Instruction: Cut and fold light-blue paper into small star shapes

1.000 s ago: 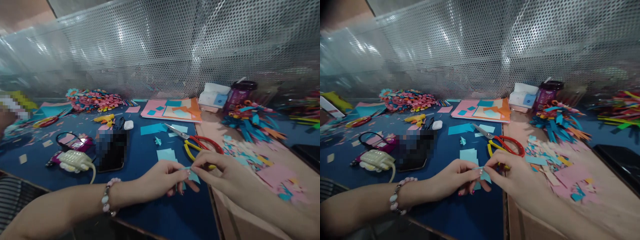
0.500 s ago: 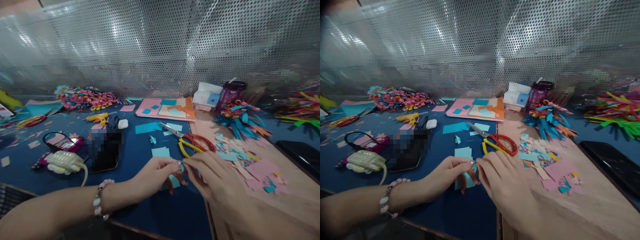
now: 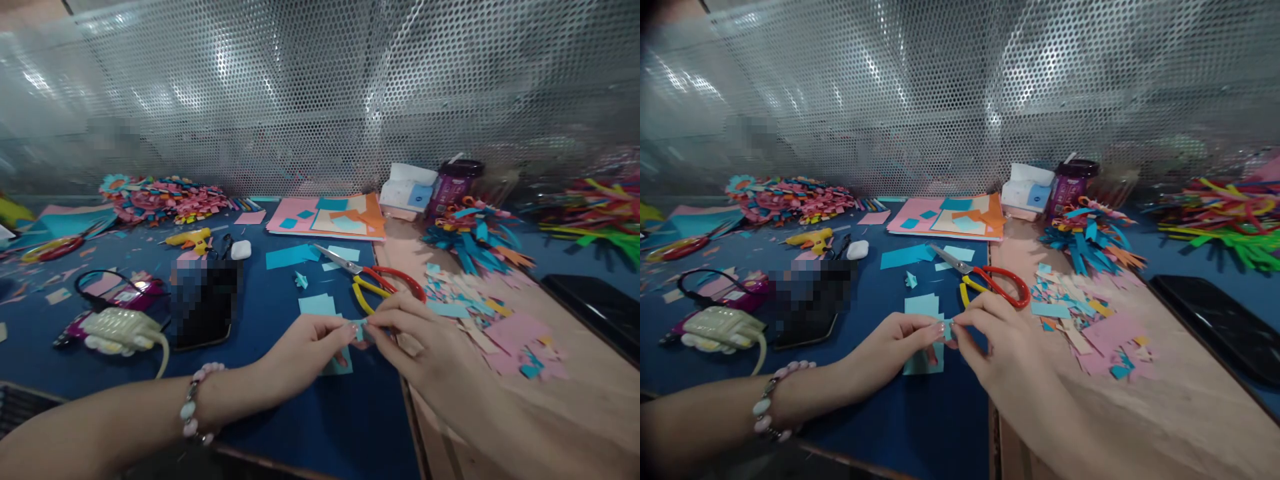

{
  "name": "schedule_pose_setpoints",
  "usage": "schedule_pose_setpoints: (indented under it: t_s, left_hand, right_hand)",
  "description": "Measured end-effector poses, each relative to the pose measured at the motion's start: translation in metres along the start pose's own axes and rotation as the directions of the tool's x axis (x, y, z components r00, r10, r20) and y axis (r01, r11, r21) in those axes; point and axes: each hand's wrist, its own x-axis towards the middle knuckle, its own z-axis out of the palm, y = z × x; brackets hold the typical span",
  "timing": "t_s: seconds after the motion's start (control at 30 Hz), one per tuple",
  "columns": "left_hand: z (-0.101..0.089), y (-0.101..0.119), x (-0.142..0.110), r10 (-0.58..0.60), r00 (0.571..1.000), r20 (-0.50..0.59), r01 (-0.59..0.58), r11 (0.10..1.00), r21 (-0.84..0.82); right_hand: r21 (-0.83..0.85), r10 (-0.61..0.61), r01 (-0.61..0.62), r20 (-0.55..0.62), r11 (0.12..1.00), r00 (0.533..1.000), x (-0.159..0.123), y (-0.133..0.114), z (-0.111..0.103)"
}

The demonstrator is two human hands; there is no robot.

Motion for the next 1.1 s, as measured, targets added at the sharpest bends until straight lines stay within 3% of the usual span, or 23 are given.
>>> schedule_pose_setpoints:
  t_s: [0.23, 0.47, 0.57, 0.7, 0.73, 0.8, 0.87, 0.93, 1.03, 1.1]
  left_hand:
    - [0.001, 0.0, 0.002, 0.0, 1.0, 0.004, 0.0, 0.998, -0.068]
    - [0.002, -0.003, 0.003, -0.004, 1.0, 0.016, 0.008, 0.976, -0.217]
    - [0.001, -0.005, 0.003, 0.004, 1.0, 0.0, -0.004, 0.964, -0.267]
    - [-0.001, -0.008, 0.003, 0.035, 0.999, -0.018, -0.038, 0.979, -0.2]
    - [-0.002, -0.008, 0.003, 0.044, 0.999, -0.019, -0.047, 0.983, -0.175]
    - [-0.003, -0.007, 0.002, 0.061, 0.998, -0.006, -0.061, 0.989, -0.138]
    - [-0.003, -0.005, 0.001, 0.071, 0.997, 0.011, -0.07, 0.993, -0.092]
    - [-0.004, -0.002, -0.001, 0.085, 0.996, 0.018, -0.085, 0.996, -0.03]
    - [-0.004, 0.002, -0.002, 0.108, 0.994, 0.018, -0.109, 0.992, 0.057]
    - [-0.004, 0.003, -0.002, 0.111, 0.994, 0.023, -0.113, 0.989, 0.095]
  right_hand:
    - [-0.15, -0.201, 0.201, 0.017, 0.968, 0.979, 0.0, 0.005, 0.001]
    - [-0.501, -0.526, 0.489, 0.077, 0.714, 0.847, -0.004, 0.009, 0.004]
    - [-0.558, -0.593, 0.542, 0.108, 0.629, 0.798, -0.004, 0.004, 0.002]
    - [-0.581, -0.63, 0.566, 0.115, 0.584, 0.768, -0.007, 0.001, 0.003]
    - [-0.566, -0.625, 0.563, 0.105, 0.602, 0.774, -0.007, 0.001, 0.003]
    - [-0.474, -0.551, 0.506, 0.051, 0.72, 0.833, -0.008, 0.0, 0.003]
    - [-0.293, -0.389, 0.37, -0.007, 0.882, 0.921, -0.007, -0.001, 0.001]
    - [-0.089, -0.201, 0.199, -0.008, 0.976, 0.98, -0.005, -0.003, -0.003]
    - [0.108, -0.012, 0.004, 0.072, 0.994, 0.997, 0.0, -0.004, -0.008]
    - [0.18, 0.039, -0.063, 0.138, 0.982, 0.99, 0.003, 0.0, -0.01]
